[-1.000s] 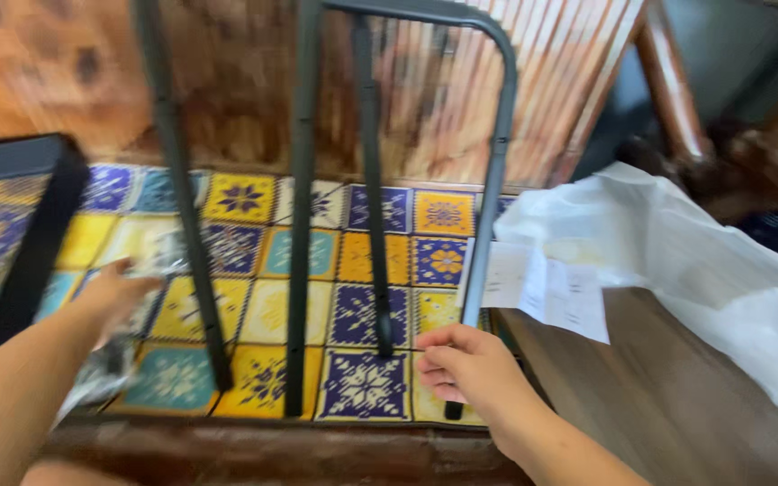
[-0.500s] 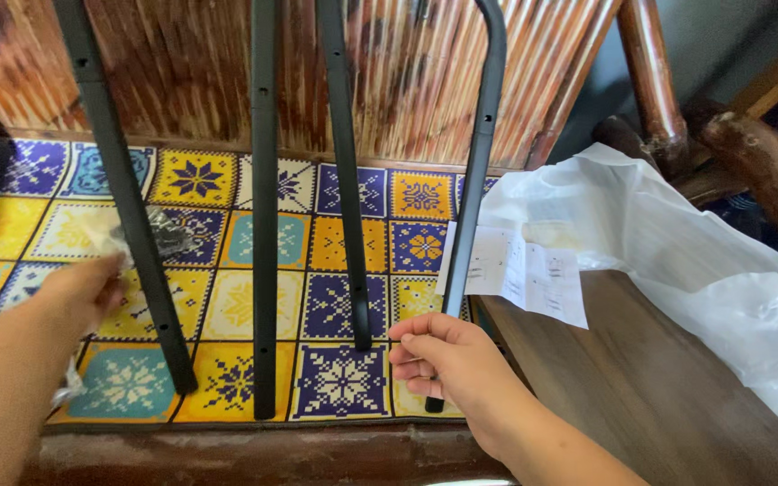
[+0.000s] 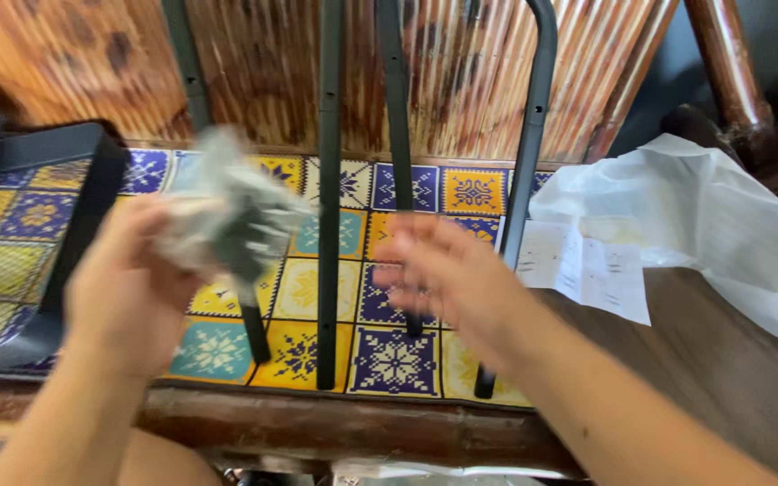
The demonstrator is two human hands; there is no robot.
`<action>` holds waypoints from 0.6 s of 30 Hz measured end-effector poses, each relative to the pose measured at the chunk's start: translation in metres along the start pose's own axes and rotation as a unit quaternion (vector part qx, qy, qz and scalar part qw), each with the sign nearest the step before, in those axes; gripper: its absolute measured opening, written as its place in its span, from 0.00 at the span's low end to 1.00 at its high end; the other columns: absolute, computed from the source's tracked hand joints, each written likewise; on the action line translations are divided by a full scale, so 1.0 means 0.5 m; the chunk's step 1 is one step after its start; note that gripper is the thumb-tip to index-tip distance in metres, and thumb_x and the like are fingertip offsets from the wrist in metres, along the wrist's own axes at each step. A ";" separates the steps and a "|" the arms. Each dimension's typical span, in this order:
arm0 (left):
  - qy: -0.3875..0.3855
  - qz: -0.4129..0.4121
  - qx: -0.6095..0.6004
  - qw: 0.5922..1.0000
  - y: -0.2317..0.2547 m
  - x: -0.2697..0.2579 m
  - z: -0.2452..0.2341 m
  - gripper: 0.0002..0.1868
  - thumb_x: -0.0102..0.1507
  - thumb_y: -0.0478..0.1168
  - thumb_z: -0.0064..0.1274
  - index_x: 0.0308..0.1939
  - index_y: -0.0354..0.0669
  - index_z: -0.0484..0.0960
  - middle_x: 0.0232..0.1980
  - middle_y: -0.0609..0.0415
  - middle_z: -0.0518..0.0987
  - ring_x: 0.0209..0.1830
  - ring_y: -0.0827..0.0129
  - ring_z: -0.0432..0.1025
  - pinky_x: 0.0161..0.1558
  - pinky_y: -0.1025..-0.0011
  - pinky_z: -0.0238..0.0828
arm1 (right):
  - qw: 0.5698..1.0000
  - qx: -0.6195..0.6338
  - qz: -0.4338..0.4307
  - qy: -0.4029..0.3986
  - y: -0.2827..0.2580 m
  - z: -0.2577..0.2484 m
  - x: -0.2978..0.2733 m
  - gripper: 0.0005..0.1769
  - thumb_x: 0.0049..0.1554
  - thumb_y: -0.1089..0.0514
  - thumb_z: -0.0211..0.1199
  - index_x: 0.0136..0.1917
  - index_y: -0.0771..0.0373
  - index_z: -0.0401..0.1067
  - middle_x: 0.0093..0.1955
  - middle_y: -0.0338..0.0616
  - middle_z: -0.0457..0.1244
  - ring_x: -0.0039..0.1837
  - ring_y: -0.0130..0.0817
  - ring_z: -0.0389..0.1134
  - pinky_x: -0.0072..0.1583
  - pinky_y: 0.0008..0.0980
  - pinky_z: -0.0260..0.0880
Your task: The person assembles a metal shelving unit by connecting two side frames and inserting a wire mesh shelf. They handle the metal frame parts, a plastic bag of screws, and an instruction sheet, then place the shelf into the frame.
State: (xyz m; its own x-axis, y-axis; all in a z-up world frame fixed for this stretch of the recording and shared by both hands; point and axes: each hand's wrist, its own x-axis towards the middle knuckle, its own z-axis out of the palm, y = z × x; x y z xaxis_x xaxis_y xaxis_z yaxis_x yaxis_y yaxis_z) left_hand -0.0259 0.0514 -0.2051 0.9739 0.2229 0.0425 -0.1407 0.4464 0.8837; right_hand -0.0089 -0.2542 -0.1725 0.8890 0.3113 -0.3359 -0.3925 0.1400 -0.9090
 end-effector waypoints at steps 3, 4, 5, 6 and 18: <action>-0.067 -0.059 0.024 0.996 -0.006 -0.026 0.101 0.06 0.71 0.43 0.44 0.45 0.47 0.73 0.45 0.57 0.79 0.42 0.71 0.74 0.46 0.65 0.73 | 0.997 -0.011 -0.078 -0.017 -0.049 0.000 -0.003 0.25 0.60 0.49 0.54 0.69 0.58 0.66 0.59 0.38 0.69 0.57 0.27 0.70 0.57 0.34 0.72; -0.082 -0.079 0.029 0.993 -0.008 -0.032 0.134 0.06 0.70 0.43 0.45 0.44 0.47 0.72 0.44 0.57 0.80 0.42 0.71 0.75 0.46 0.65 0.73 | 0.996 -0.009 -0.083 -0.025 -0.060 -0.007 -0.011 0.24 0.61 0.49 0.55 0.67 0.60 0.69 0.57 0.37 0.69 0.56 0.26 0.70 0.56 0.34 0.73; -0.097 -0.100 0.035 0.990 -0.008 -0.036 0.165 0.05 0.69 0.43 0.45 0.43 0.47 0.72 0.44 0.56 0.80 0.42 0.71 0.75 0.47 0.65 0.74 | 0.995 -0.007 -0.089 -0.032 -0.068 -0.016 -0.018 0.22 0.62 0.49 0.56 0.65 0.61 0.72 0.54 0.37 0.69 0.54 0.26 0.70 0.55 0.33 0.73; -0.120 -0.117 0.032 0.985 -0.006 -0.042 0.193 0.05 0.69 0.43 0.45 0.43 0.47 0.72 0.44 0.56 0.80 0.43 0.70 0.76 0.47 0.65 0.74 | 0.995 -0.004 -0.094 -0.038 -0.073 -0.028 -0.028 0.22 0.62 0.49 0.57 0.63 0.63 0.75 0.52 0.37 0.69 0.52 0.25 0.70 0.53 0.32 0.73; -0.284 0.073 0.480 0.827 0.009 -0.065 0.394 0.13 0.62 0.45 0.59 0.44 0.40 0.87 0.32 0.58 0.86 0.33 0.76 0.80 0.37 0.73 0.77 | 0.973 -0.153 -0.170 0.018 -0.023 -0.137 -0.103 0.11 0.62 0.56 0.64 0.50 0.67 0.76 0.38 0.35 0.65 0.39 0.20 0.61 0.40 0.23 0.60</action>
State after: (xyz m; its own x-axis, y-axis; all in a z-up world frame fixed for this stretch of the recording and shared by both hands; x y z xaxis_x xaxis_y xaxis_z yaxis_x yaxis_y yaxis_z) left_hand -0.0232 -0.1245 -0.1107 0.9242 -0.3504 0.1519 -0.3227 -0.5036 0.8014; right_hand -0.0340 -0.3363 -0.1616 0.9649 0.2624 -0.0058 0.0103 -0.0597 -0.9982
